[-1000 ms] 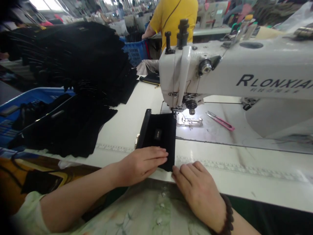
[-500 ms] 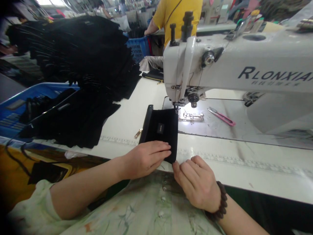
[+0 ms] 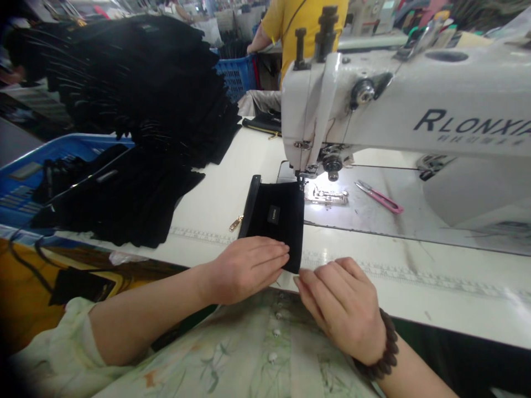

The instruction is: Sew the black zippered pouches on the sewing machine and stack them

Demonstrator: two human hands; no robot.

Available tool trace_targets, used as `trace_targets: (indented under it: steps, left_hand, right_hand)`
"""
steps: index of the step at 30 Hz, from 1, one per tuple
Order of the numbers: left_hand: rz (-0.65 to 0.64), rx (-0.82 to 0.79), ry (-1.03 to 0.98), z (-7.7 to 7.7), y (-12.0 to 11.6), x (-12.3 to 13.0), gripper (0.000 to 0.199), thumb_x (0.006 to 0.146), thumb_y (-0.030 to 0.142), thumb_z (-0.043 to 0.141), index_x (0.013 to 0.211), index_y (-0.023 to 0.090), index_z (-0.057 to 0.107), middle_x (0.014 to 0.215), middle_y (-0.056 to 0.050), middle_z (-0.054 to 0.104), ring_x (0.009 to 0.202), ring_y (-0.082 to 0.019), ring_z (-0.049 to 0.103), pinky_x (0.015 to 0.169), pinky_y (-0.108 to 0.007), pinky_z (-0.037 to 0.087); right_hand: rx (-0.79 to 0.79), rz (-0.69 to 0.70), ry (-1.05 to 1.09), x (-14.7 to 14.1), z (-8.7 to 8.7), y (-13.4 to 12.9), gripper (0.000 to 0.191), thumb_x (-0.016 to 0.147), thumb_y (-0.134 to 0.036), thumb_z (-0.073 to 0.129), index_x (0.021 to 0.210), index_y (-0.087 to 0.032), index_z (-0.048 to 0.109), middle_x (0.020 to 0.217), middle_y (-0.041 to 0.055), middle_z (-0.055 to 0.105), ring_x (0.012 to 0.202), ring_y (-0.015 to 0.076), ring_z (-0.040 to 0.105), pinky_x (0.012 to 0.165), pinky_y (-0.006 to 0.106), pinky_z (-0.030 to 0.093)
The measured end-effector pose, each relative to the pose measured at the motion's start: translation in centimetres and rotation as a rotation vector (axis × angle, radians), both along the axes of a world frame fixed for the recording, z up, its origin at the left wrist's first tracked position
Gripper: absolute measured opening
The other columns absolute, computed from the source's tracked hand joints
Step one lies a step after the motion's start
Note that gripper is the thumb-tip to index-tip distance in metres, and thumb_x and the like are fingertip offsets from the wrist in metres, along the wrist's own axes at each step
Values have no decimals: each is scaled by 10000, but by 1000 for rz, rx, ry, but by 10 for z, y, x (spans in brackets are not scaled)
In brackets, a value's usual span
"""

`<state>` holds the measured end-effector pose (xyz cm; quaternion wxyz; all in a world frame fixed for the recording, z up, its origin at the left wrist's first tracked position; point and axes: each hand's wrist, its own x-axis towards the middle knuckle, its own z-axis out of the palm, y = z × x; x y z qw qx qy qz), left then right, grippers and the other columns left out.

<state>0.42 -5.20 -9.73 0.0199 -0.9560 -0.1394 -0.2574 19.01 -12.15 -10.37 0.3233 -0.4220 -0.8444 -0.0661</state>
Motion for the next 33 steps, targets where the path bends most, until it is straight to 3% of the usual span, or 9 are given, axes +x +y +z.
trace_targets:
  steps: [3, 6, 11, 17, 24, 33]
  left_hand:
    - [0, -37, -19, 1, 1, 0, 221, 849, 148, 406, 891, 79, 612, 906, -57, 655, 891, -122, 578, 852, -223, 473]
    - [-25, -45, -35, 2, 1, 0, 212, 834, 138, 422, 884, 66, 614, 906, -65, 649, 891, -145, 570, 864, -243, 465]
    - [-95, -41, 61, 0, 3, 1, 266, 836, 106, 363, 888, 52, 617, 963, -88, 628, 941, -177, 548, 921, -271, 420]
    - [-129, -40, 232, -14, 11, 5, 299, 829, 97, 330, 890, 47, 618, 933, -110, 628, 914, -186, 558, 885, -291, 435]
    - [-114, 0, 163, -18, 32, 5, 311, 833, 93, 327, 912, 41, 623, 965, -92, 629, 931, -169, 550, 918, -252, 405]
    - [-95, 55, 108, -24, 56, 11, 309, 842, 80, 326, 916, 49, 625, 974, -83, 631, 942, -156, 552, 940, -247, 383]
  right_hand:
    - [-54, -49, 35, 0, 2, 2, 245, 734, -106, 586, 971, -107, 522, 739, 70, 551, 672, 155, 467, 581, 306, 380]
    - [-21, 37, 18, 0, 4, 5, 256, 741, -46, 544, 990, -103, 525, 716, 58, 548, 657, 150, 473, 571, 304, 362]
    - [-38, 144, -88, 0, 4, 11, 135, 770, -8, 470, 765, -112, 557, 581, 0, 469, 553, 113, 403, 536, 303, 285]
    - [-123, 147, -180, 0, -7, 24, 273, 833, -42, 354, 648, -130, 534, 582, 5, 458, 527, 111, 356, 529, 305, 234]
    - [-123, 175, -306, 1, 0, 44, 316, 815, -10, 303, 734, -102, 594, 623, 43, 519, 550, 128, 410, 560, 302, 267]
    - [-98, 165, -444, 6, 1, 68, 336, 793, -13, 299, 703, -110, 608, 640, 61, 539, 560, 148, 438, 572, 311, 275]
